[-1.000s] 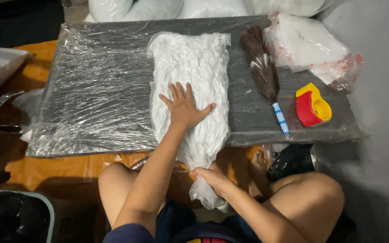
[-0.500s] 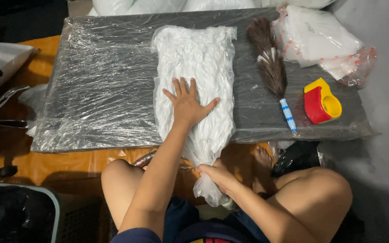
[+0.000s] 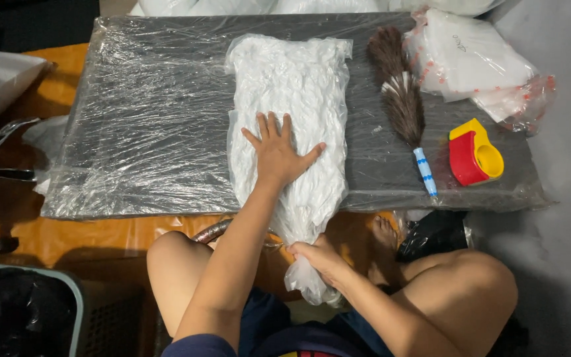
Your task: A person is manually vacuum sealing a pillow by placing it in a plastic bag, using a vacuum hose to remove the air, and then sealing the bag with tape.
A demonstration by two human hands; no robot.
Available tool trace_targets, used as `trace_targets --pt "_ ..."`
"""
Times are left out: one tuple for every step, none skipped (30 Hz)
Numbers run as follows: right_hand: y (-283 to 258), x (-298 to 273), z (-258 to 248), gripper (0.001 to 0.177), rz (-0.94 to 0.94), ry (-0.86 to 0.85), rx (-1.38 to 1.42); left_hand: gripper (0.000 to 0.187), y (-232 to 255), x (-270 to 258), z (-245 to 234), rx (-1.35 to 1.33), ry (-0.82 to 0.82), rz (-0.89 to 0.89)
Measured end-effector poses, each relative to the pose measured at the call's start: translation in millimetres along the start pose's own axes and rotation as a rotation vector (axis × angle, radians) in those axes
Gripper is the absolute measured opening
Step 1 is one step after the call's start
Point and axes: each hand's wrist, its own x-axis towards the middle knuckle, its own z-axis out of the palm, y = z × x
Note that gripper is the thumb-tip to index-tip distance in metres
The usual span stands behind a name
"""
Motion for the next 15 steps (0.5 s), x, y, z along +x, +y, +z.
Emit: trace_targets --pt "-1 0 1 0.016 -0.005 0.002 -0.001 0.112 0 0 0 -0.001 -0.004 -0.003" --pt "-2 1 1 0.016 -0.009 0.004 -0.002 0.112 0 -1 0 -0.001 -0.009 -0.007" --pt "-4 -1 1 0.016 -0.009 0.004 -0.003 0.112 0 -1 -1 -0.002 -0.008 -0.007" --pt "-6 -3 1 0.015 -0.011 0.002 0.003 0.111 0 -1 -1 -0.005 -0.006 -0.001" --pt "-8 -4 1 0.015 -0.013 0.000 0.008 0.110 0 -2 -2 -0.009 -0.004 0.006" --pt "-6 -4 1 0.015 -0.014 0.000 0.007 0.110 1 -3 -2 -0.009 -0.003 0.005" --pt "-4 -3 0 0.015 -0.017 0.001 0.027 0.110 1 -3 -2 -0.004 -0.004 0.006" --pt "-2 -2 0 0.015 -0.020 0.003 0.048 0.110 1 -3 -3 0.000 -0.004 0.007" --pt "1 0 -1 0.015 -0.019 0.003 0.047 0.110 1 -3 -2 0.000 -0.005 0.006" --pt "4 1 -2 0.016 -0.010 0.006 0.035 0.110 1 -2 -2 -0.002 -0.005 0.006" --pt "7 3 -2 0.016 -0.001 0.009 0.023 0.109 1 -2 -2 -0.003 -0.005 0.006" --pt "7 4 -2 0.016 -0.001 0.008 0.023 0.109 1 -2 -2 -0.004 -0.005 0.006" --pt "7 4 -2 0.017 -0.005 0.006 0.032 0.109 1 -2 -3 -0.007 -0.003 0.006" --pt "7 4 -2 0.018 -0.009 0.003 0.042 0.109 1 -2 -3 -0.011 -0.001 0.007" --pt "4 1 -1 0.018 -0.008 0.002 0.041 0.109 1 -2 -3 -0.010 -0.002 0.005"
